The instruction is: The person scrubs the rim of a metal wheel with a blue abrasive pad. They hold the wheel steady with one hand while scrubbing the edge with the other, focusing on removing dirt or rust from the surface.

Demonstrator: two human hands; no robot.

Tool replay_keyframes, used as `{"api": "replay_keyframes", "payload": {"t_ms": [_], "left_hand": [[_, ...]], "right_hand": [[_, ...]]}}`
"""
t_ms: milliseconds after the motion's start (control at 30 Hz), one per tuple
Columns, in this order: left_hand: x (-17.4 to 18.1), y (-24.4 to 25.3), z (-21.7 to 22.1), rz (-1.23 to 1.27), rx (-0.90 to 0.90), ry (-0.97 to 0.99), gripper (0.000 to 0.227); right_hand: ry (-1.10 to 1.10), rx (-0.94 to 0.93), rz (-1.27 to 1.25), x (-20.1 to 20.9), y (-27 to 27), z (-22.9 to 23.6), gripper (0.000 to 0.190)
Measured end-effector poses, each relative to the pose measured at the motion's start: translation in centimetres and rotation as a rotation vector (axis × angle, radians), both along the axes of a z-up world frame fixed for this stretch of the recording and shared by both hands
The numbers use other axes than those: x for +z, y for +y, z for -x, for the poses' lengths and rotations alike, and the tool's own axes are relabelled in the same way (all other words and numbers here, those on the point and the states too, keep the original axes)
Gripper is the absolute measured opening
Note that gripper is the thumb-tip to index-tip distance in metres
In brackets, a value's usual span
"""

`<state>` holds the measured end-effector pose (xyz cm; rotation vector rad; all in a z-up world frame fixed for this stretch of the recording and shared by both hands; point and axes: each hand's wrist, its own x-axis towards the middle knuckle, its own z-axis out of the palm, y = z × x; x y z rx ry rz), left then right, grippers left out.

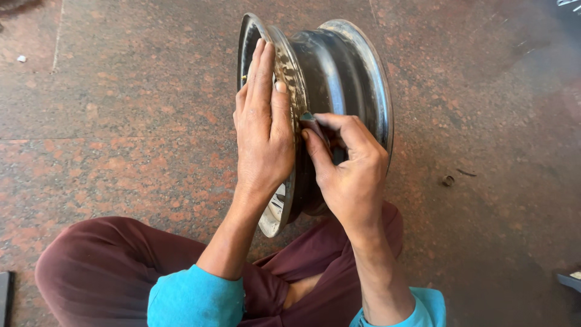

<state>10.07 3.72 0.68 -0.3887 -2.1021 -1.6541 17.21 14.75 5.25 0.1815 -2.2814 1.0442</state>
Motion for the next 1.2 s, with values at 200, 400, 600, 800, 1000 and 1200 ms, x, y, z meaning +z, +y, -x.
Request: {"api": "replay_keyframes", "payload": {"t_ms": [200,400,600,800,1000,1200], "left_hand": [[0.0,-0.2,-0.4,-0.006,-0.013,0.018,0.05],[-0.2,-0.2,-0.6,-0.044,-0.056,0.024,0.052],[0.3,-0.9,-0.3,0.088,-0.017,0.005,0.053],[-0.5,-0.6,0.3,0.033,-0.043,0.058,0.048],[0.4,-0.9,2.0,0.136,0.001,0.002,0.052],[-0.7,-0.4,2.0,0.039,-0.027,0.031,0.046]], "right_hand": [[-0.069,-0.04,0.088,-0.1,-0.7,0.5,0.018],[-0.083,-0.06,0.022,-0.9,-0.2,2.5,0.005],[-0.01,0.001,-0.089,-0.7,0.7,6.3,0.009],[-0.012,0.012,-0.008,-1.4,0.1,2.7,0.008],[-0.033,0.04,-0.02,0.4,0.0,5.9,0.01],[0.003,0.06,0.021,-1.1,0.2,5.0,0.007]]}}
